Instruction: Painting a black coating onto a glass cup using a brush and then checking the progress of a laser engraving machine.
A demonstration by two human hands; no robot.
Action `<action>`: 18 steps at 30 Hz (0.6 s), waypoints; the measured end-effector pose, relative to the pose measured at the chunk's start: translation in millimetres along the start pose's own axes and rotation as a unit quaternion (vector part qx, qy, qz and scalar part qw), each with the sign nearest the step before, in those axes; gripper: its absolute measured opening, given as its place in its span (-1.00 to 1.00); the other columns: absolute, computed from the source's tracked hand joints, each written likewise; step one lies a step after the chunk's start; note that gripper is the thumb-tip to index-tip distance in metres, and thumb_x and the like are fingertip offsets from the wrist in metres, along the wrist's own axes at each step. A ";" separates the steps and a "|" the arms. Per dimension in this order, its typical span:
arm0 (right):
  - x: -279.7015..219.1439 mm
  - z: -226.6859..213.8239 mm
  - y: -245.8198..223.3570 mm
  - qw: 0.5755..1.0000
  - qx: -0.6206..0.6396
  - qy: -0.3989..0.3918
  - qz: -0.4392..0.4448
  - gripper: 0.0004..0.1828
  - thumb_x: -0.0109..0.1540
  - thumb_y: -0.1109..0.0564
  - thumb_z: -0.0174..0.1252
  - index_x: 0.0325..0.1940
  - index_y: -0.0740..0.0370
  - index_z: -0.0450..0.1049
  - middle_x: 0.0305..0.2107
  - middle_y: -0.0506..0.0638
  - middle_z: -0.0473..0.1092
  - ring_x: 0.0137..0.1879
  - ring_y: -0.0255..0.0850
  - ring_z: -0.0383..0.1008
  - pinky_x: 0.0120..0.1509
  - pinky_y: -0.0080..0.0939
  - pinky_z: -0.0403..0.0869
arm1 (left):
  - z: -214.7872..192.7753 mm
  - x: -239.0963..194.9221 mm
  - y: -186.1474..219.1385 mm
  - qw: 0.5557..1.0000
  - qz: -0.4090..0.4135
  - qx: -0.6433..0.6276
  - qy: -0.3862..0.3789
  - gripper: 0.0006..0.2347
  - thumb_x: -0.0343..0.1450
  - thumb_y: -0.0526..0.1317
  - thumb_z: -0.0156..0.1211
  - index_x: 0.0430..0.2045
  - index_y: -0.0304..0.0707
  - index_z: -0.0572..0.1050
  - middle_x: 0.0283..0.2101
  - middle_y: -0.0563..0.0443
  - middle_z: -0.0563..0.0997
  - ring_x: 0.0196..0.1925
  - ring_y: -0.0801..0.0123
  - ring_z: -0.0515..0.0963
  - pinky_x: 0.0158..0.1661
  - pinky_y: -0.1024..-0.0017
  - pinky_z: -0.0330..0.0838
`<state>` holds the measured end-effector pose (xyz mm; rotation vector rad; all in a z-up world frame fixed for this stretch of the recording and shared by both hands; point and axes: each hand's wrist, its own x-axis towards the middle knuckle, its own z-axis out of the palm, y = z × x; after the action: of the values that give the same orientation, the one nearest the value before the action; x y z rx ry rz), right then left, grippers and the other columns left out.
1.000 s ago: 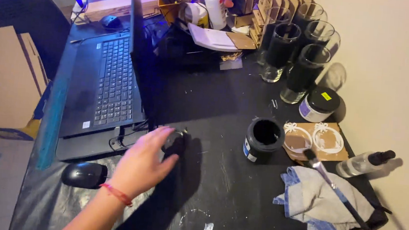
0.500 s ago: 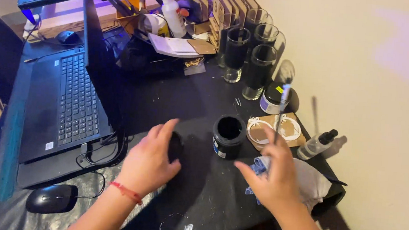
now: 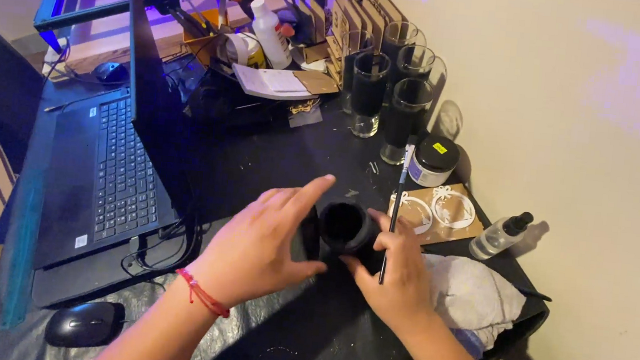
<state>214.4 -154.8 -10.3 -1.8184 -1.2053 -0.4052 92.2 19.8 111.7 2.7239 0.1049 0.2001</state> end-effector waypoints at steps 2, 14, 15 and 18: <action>-2.3 7.3 -0.4 0.996 0.047 0.025 -0.066 -0.43 0.06 0.24 0.40 -0.22 0.23 0.05 0.07 0.35 0.35 0.17 0.29 0.37 0.22 0.15 0.35 | 7.3 0.4 -1.9 0.996 0.060 -0.056 0.033 -0.13 0.10 -0.12 0.55 0.31 -0.20 0.14 0.14 -0.21 0.47 0.15 -0.03 0.45 0.13 0.18 0.31; -5.7 -3.4 -13.1 0.989 0.064 -0.003 -0.130 -0.59 0.18 0.20 0.29 -0.24 0.22 0.11 0.13 0.41 0.32 0.21 0.23 0.44 0.24 0.11 0.40 | 49.5 -17.9 -18.0 0.987 0.025 -0.130 0.093 -0.49 0.23 -0.04 0.33 0.01 -0.25 0.35 0.08 -0.13 0.43 0.12 0.11 0.51 0.10 0.29 0.36; -7.4 -11.7 -15.5 0.989 0.059 0.001 -0.132 -0.59 0.18 0.20 0.29 -0.24 0.22 0.11 0.13 0.41 0.32 0.21 0.23 0.44 0.24 0.11 0.40 | 43.2 -30.2 -17.0 0.987 0.031 -0.129 0.094 -0.49 0.23 -0.04 0.33 0.01 -0.25 0.35 0.08 -0.13 0.43 0.12 0.11 0.51 0.10 0.29 0.36; -23.0 -33.0 -32.7 0.987 0.152 -0.003 -0.052 -0.59 0.21 0.07 0.22 -0.25 0.21 0.08 0.16 0.51 0.26 0.38 0.29 0.27 0.40 0.15 0.31 | 27.3 -71.5 -8.2 0.972 0.018 -0.183 0.149 -0.48 0.19 -0.11 0.37 0.02 -0.23 0.36 0.04 -0.10 0.48 0.10 0.19 0.50 0.15 0.34 0.33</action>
<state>181.8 -190.5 8.6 -1.5014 -1.2940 -0.2580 25.5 9.3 74.7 2.3142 0.0917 0.5788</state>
